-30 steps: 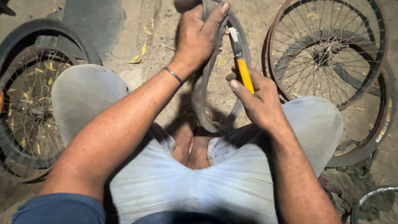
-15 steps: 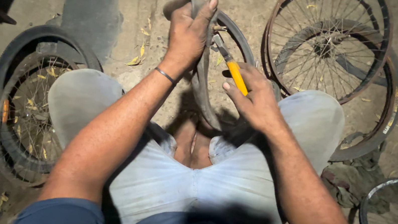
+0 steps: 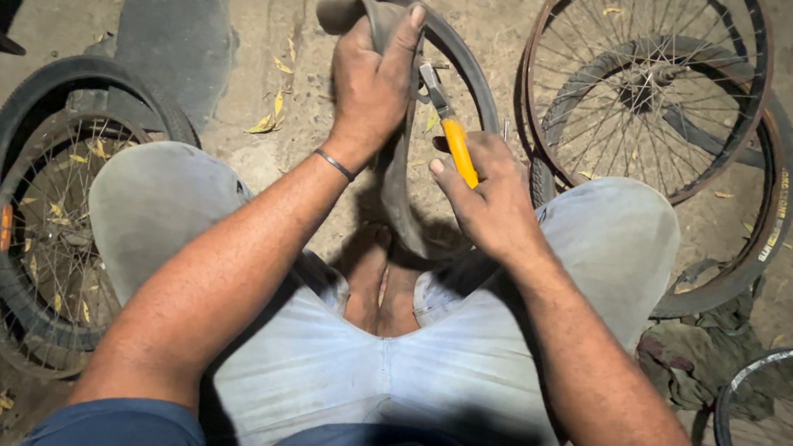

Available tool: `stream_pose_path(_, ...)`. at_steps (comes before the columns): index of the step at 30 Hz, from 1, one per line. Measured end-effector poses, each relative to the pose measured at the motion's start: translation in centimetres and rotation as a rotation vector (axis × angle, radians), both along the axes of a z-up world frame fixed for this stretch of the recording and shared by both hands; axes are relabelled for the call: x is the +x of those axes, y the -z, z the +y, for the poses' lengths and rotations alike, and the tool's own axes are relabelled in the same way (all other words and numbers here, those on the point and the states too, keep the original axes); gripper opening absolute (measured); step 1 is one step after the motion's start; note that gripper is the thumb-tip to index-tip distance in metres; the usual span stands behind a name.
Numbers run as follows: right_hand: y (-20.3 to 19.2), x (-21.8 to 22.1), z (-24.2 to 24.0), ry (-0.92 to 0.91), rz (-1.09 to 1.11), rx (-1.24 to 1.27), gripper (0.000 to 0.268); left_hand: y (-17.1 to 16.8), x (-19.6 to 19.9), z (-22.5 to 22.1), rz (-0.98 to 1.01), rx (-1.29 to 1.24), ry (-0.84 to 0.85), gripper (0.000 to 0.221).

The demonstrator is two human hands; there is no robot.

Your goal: The person uses pliers to pull and stretch a bicycle inner tube, then applies a patch to the surface by hand.

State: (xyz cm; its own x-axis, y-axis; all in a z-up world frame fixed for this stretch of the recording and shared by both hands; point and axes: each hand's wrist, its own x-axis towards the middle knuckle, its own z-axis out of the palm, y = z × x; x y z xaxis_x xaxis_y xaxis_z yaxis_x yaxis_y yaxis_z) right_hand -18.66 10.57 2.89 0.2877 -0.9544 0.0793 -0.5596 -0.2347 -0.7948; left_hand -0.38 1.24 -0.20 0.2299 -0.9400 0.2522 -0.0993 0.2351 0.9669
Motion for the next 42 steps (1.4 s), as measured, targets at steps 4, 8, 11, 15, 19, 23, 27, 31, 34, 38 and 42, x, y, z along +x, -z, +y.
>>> stream_pose_path(4,-0.3,0.2,-0.1,0.058,0.048,-0.079,0.035,0.2,-0.2,0.1,0.072,0.031,0.059,0.037)
stream_pose_path(8,-0.3,-0.1,-0.1,0.11,0.099,-0.071,0.036,0.6,-0.2,0.2,0.209,0.107,0.103,0.036)
stream_pose_path(11,0.5,-0.4,-0.1,0.138,0.128,-0.063,0.037,1.1,0.0,-0.1,0.247,0.176,0.156,0.033)
stream_pose_path(15,0.7,-0.3,-0.5,0.105,0.12,-0.16,0.034,1.5,-0.1,-0.5,0.255,0.175,0.102,0.04)
stream_pose_path(19,-1.3,-0.7,-1.3,0.118,0.001,-0.349,0.028,1.1,0.4,-0.6,0.63,0.392,0.044,0.044)
stream_pose_path(23,-3.6,-1.5,-1.6,0.349,-0.185,-0.492,0.013,0.2,0.5,-0.4,0.73,0.467,0.178,0.051)
stream_pose_path(27,-2.8,0.2,-1.5,0.375,-0.421,-0.483,0.012,-0.9,0.7,0.7,0.682,0.442,0.21,0.054)
stream_pose_path(31,-2.4,0.1,-1.2,0.227,0.214,-0.526,0.025,-1.9,-0.3,0.6,0.655,0.427,0.168,0.053)
stream_pose_path(34,-2.1,0.7,-1.4,0.375,-0.21,-0.539,0.016,-1.6,0.5,0.5,0.611,0.403,0.101,0.048)
stream_pose_path(38,-2.1,0.8,-1.0,0.217,0.013,-0.509,0.027,-1.2,0.1,0.8,0.595,0.361,0.11,0.05)
stream_pose_path(42,-2.4,0.6,-1.4,0.26,0.137,-0.712,0.037,-1.0,0.4,0.1,0.608,0.412,0.109,0.049)
